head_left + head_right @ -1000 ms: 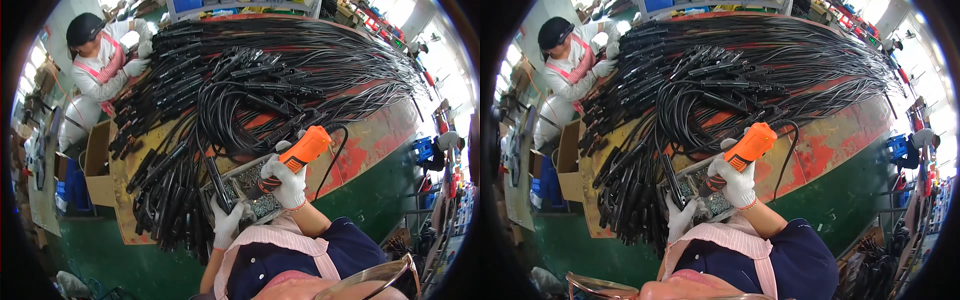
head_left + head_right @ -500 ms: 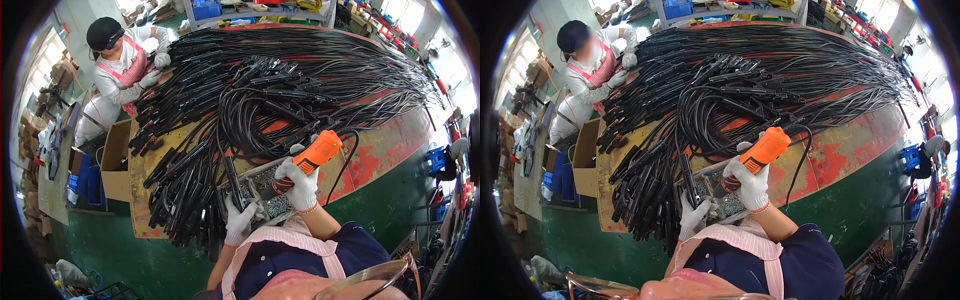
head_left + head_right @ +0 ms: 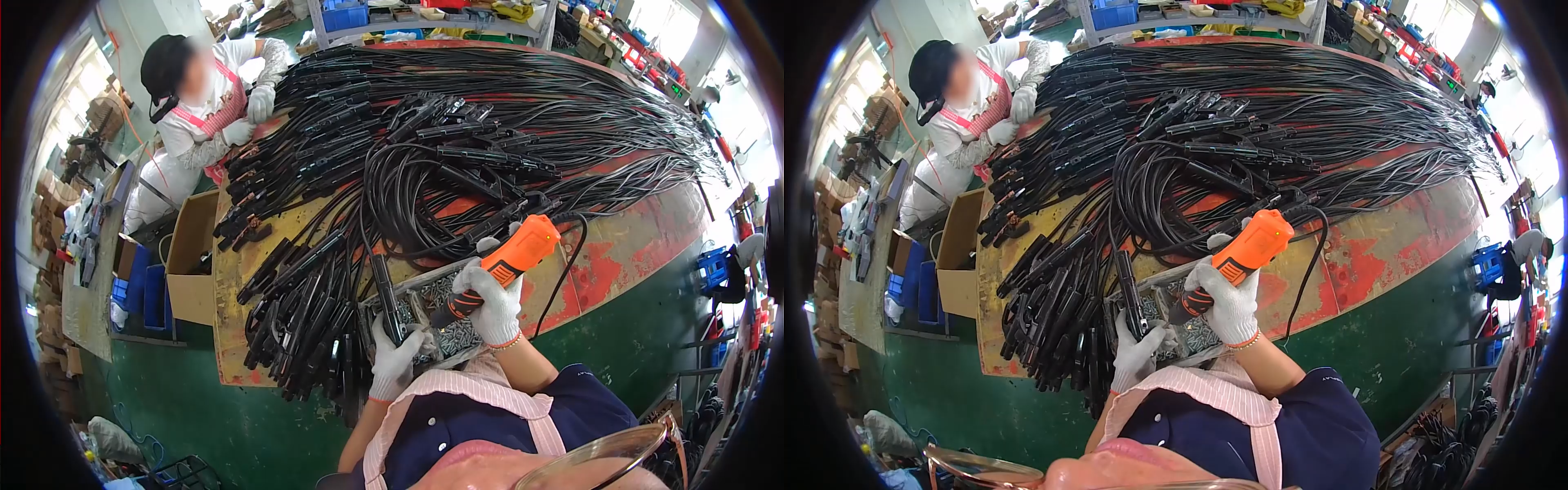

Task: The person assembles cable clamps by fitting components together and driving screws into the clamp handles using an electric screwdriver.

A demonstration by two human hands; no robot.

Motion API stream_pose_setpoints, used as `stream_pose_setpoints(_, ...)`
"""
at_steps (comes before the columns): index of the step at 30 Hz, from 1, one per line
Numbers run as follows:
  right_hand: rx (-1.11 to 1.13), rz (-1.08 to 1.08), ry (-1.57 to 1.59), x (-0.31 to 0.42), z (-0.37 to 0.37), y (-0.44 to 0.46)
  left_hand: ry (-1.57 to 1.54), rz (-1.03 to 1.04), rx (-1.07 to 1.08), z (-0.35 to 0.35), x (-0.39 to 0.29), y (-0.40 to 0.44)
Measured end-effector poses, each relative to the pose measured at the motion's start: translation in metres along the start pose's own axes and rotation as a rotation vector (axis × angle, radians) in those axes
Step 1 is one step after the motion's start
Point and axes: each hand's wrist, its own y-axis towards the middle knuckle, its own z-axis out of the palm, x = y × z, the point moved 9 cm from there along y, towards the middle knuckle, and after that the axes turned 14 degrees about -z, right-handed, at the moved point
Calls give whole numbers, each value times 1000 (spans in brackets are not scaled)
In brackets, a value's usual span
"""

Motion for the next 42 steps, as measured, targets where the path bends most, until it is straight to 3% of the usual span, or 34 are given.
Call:
stream_pose_setpoints(30,21,-33,39,2,-1,0,77,-4,-2,1,-3,2)
stream_pose_setpoints(34,70,-34,-87,7,-12,11,-54,55,87,8,-9,-7)
stream_pose_setpoints(38,-2,-348,-19,64,-1,31,-163,-8,115,9,-12,-16)
stream_pose_setpoints(42,15,-484,28,80,-18,44,-309,-107,175,10,-9,-19)
